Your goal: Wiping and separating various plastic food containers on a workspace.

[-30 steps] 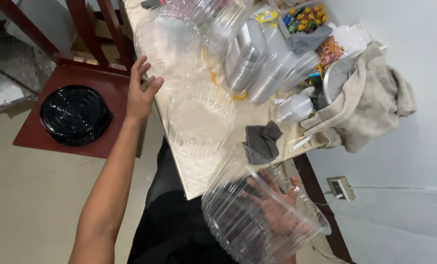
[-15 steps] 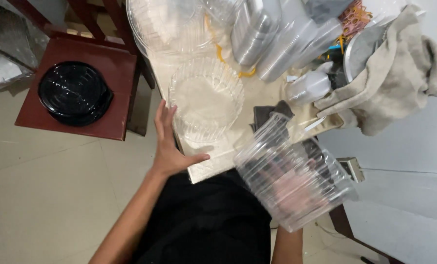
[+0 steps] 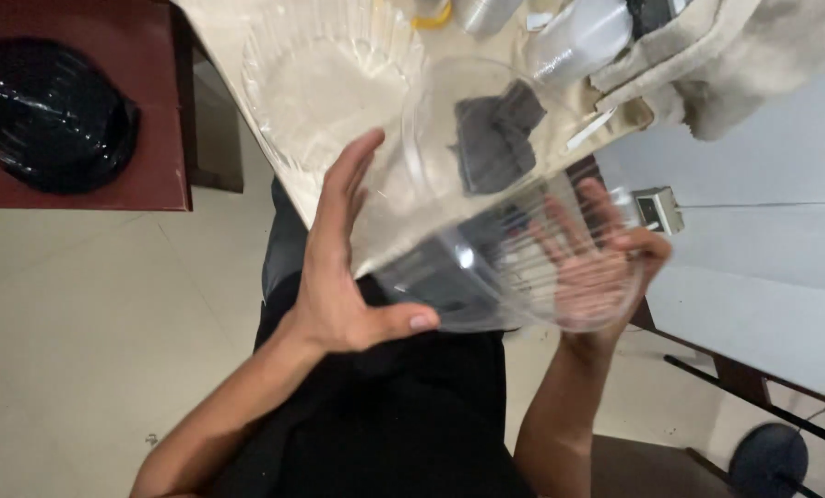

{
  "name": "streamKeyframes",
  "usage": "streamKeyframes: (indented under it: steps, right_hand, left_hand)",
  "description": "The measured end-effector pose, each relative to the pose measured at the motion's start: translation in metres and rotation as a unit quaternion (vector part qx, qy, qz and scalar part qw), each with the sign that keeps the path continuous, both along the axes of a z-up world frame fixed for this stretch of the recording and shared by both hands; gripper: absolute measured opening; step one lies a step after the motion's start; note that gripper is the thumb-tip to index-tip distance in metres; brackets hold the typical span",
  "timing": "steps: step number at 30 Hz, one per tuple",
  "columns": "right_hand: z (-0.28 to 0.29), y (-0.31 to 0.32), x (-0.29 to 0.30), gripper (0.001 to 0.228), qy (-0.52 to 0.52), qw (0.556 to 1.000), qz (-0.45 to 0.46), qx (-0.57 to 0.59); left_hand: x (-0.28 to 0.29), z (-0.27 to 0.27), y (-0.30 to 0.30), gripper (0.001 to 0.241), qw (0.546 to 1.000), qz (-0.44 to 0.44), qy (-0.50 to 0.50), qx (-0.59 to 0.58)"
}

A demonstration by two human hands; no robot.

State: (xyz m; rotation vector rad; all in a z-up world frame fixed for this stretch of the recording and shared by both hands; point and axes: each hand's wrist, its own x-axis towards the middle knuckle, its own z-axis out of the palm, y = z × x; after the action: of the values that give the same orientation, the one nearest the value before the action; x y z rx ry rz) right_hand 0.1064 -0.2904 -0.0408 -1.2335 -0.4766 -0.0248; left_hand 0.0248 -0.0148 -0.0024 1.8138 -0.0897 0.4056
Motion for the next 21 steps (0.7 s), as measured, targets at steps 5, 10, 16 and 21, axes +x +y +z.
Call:
streamKeyframes:
  steps: [5, 10, 16, 21]
  right_hand:
    - [-0.015, -0.005, -0.003, 0.029, 0.113, 0.981, 0.095, 0.128]
    - [-0.004, -0.010, -0.012, 0.035, 0.243, 0.944, 0.123, 0.185]
    - [0.013, -0.017, -0.028, 0.051, 0.075, 0.996, -0.009, -0.037]
    - [0.074, -0.027, -0.061, 0.030, -0.166, 0.902, -0.255, -0.307]
  left_hand:
    - [0.016, 0.050, 0.000, 0.141, 0.991, -0.008, 0.087, 0.103]
    - [0.009, 0.072, -0.009, 0.140, 0.984, 0.014, 0.070, 0.163]
    - [0.013, 0.102, -0.020, 0.126, 0.978, 0.031, 0.029, 0.205]
    - [0.021, 0.134, -0.048, 0.111, 0.956, -0.001, -0.020, 0.292]
